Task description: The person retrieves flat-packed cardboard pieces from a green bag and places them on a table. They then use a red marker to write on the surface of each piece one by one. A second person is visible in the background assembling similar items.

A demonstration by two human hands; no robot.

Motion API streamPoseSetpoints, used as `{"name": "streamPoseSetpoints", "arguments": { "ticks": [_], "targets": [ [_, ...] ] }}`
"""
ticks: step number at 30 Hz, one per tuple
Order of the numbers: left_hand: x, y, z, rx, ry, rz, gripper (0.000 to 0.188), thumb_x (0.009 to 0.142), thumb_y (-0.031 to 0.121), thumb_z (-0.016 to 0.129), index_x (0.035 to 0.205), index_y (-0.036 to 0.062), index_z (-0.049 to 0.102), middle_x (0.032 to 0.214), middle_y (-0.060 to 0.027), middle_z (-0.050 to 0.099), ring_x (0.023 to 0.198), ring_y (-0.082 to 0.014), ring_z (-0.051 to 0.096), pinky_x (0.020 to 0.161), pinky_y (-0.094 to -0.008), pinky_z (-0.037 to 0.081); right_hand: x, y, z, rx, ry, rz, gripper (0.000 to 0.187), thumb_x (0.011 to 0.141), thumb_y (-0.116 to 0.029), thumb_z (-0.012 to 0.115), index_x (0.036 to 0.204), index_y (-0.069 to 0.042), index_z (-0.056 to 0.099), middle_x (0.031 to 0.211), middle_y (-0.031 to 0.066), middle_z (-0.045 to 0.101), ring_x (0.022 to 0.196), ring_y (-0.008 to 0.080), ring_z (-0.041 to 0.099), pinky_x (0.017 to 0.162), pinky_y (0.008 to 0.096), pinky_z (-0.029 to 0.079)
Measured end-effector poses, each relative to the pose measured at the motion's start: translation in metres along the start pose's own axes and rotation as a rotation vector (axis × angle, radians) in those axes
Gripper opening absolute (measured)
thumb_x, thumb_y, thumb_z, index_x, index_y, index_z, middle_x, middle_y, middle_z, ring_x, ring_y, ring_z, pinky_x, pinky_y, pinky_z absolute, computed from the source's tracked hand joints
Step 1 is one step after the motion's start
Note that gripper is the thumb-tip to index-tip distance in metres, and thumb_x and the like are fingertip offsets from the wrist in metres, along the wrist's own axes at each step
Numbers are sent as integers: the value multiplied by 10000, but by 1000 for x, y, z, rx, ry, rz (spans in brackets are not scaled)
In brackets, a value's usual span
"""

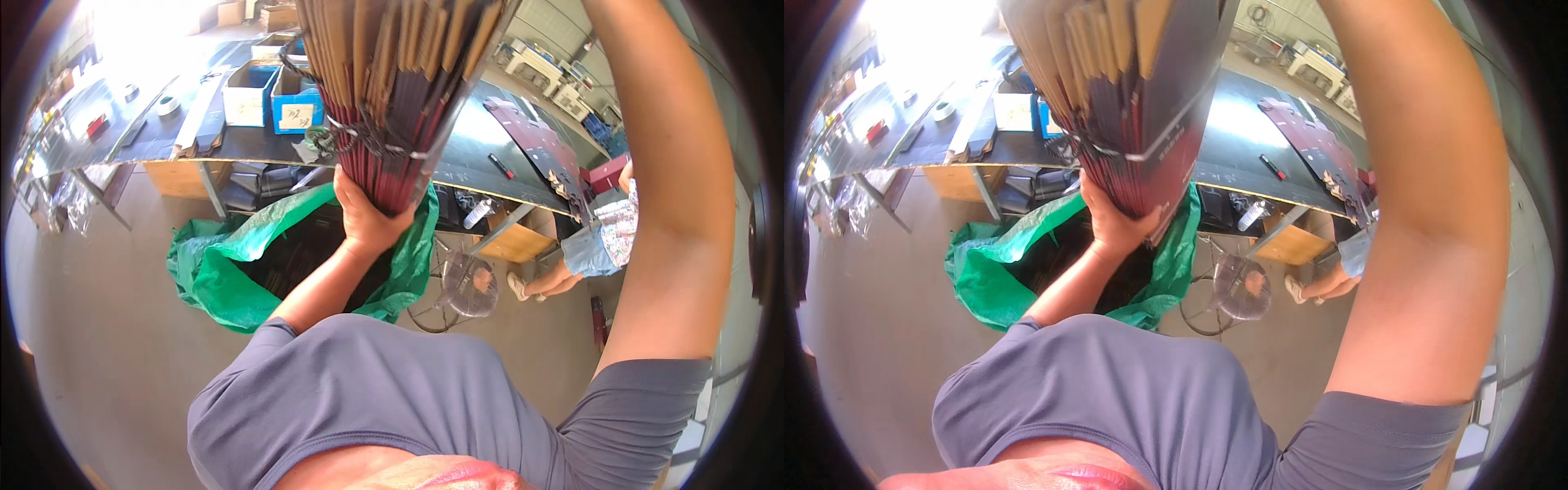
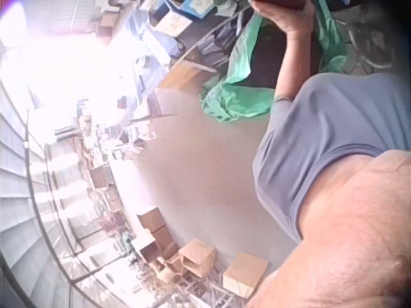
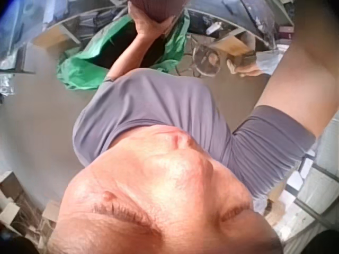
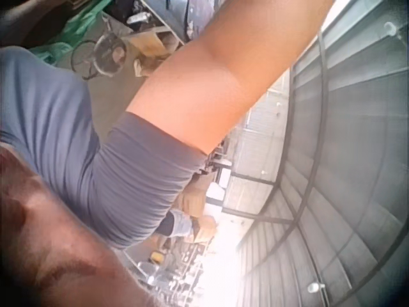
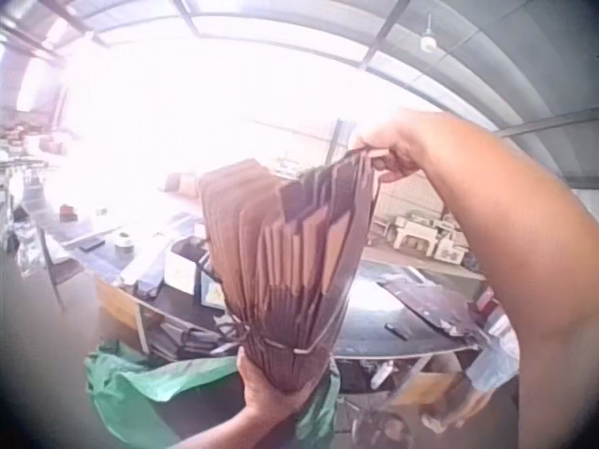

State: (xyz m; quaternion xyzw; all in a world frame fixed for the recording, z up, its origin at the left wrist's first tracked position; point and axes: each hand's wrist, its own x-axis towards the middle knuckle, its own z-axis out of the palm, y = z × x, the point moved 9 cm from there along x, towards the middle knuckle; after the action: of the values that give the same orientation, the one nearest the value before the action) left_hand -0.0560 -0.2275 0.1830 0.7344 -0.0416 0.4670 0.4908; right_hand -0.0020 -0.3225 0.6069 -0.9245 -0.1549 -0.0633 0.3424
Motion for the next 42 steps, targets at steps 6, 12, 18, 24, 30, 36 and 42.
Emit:
{"name": "streamPoseSetpoints", "arguments": {
  "ticks": [6,12,18,24,30,36,42],
  "targets": [
    [103,17,19,-332,-13,159,1176,581,184,857,1464,-83,128,1295,-232,413,1190,-365,443,1034,-462,365,14,46,-82,249,155,-307,105,914,-225,535,949,-125,537,798,-5,534,642,117,471,741,330,491],
    [185,48,93,-1160,-310,-246,894,750,68,725,1434,-81,169,1136,-165,596,1016,-237,632,850,-349,544,-15,329,-8,878,-26,-583,756,901,-438,613,1461,-76,258,1385,148,428,1231,253,465,987,385,396],
    [145,40,260,-989,-410,-619,509,781,125,729,1221,-21,518,979,-109,657,801,-170,646,696,-310,538,-78,597,94,1045,7,-185,680,945,-452,489,1424,2,325,1382,160,459,1248,276,468,1047,408,370],
    [66,-31,431,-1095,-433,-856,709,791,114,686,1403,-44,366,1172,-177,603,1021,-232,626,900,-344,511,-68,720,63,881,307,-8,441,982,-419,417,1037,-20,597,972,40,609,878,132,560,756,317,459],
    [111,-92,540,-1061,-533,-918,476,856,251,690,1211,-8,508,1067,-164,631,886,-229,663,746,-368,570,53,783,67,1031,117,12,473,992,-452,420,1120,-33,599,1052,40,627,921,139,589,797,304,486],
    [81,-159,582,-412,-814,-829,938,843,481,669,1451,-90,239,1436,-239,413,1224,-302,529,1014,-367,439,154,820,120,1316,31,380,587,964,-498,524,1320,-30,523,1237,107,597,1162,223,539,1012,400,426],
    [46,-160,462,-154,-1020,-582,736,835,320,714,1435,22,408,1342,-155,567,1169,-242,590,1025,-337,439,131,796,142,816,-143,371,979,834,-104,689,1544,-18,20,1567,177,192,1432,300,229,1155,394,219]
  ]
}}
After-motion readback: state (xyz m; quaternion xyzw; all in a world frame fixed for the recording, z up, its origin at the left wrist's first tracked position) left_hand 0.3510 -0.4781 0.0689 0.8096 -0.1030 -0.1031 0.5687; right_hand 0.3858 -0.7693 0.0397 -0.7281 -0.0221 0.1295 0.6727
